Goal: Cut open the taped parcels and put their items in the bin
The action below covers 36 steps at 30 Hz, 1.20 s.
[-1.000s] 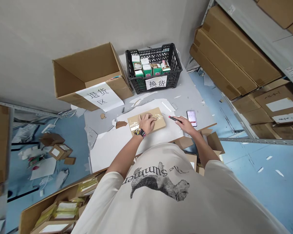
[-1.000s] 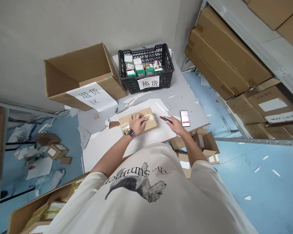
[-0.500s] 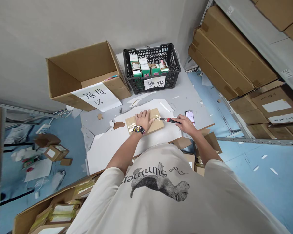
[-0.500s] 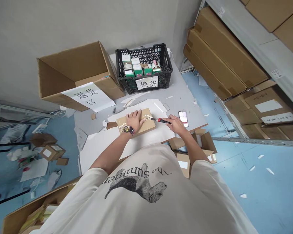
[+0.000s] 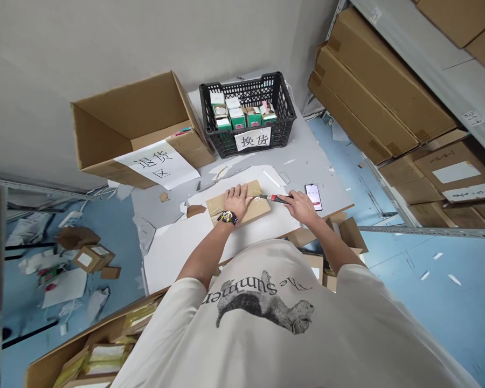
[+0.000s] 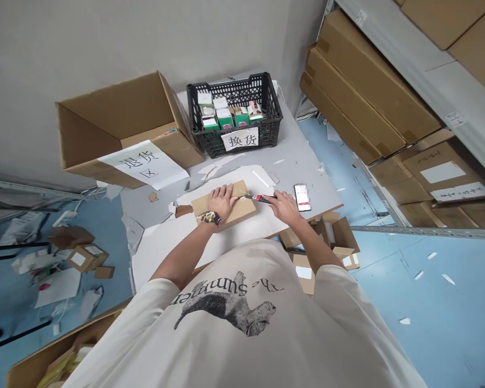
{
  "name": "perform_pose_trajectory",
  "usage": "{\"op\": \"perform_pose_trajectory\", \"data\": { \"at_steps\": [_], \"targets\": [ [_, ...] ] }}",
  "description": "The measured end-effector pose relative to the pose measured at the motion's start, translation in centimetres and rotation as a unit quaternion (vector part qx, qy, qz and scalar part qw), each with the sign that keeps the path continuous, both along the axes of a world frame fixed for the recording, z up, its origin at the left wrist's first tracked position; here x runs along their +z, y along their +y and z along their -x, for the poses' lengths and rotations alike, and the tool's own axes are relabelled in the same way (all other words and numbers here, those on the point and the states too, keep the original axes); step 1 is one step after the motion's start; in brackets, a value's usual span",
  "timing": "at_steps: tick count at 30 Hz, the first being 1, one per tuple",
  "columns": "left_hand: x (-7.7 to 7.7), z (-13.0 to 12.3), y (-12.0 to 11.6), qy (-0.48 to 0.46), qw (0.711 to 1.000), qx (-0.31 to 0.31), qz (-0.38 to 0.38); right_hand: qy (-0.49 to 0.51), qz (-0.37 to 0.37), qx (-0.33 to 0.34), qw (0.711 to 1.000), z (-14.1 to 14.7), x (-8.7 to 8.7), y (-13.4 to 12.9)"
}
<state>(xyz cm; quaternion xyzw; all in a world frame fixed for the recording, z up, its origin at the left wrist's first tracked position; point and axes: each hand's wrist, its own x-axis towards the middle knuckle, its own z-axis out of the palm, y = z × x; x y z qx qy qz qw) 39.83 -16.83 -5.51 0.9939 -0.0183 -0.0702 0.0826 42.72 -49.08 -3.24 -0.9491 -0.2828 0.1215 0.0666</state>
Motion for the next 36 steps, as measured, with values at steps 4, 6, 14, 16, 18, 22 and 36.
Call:
{"op": "perform_pose_trajectory", "data": {
  "at_steps": [4, 6, 14, 16, 18, 22, 36],
  "targets": [
    [-0.1, 0.0, -0.1, 0.000, 1.000, 0.004, 0.008, -0.007, 0.032, -0.003, 0.999, 0.4, 0.6, 1.0],
    [-0.1, -0.1, 0.0, -0.002, 1.000, 0.001, 0.012, -0.009, 0.032, 0.000, 0.999, 0.7, 0.4, 1.5],
    [0.0, 0.5, -0.3, 0.004, 0.999, 0.010, 0.034, -0.032, -0.037, 0.008, 0.999, 1.2, -2.0, 0.1],
    [0.1, 0.4, -0.3, 0.001, 0.999, 0.014, 0.036, -0.037, -0.044, 0.000, 0.998, 1.1, -2.6, -0.1],
    [0.2, 0.3, -0.3, 0.002, 0.999, 0.020, 0.038, -0.043, -0.050, -0.007, 0.998, 1.1, -3.1, 0.1],
    [0.4, 0.3, -0.4, 0.007, 0.999, 0.026, 0.044, -0.038, -0.051, -0.011, 0.998, 1.1, -3.6, 0.1],
    [0.1, -0.3, 0.1, 0.004, 0.998, 0.027, 0.052, -0.024, -0.054, -0.008, 0.998, -1.6, -4.1, 0.4]
  ]
}}
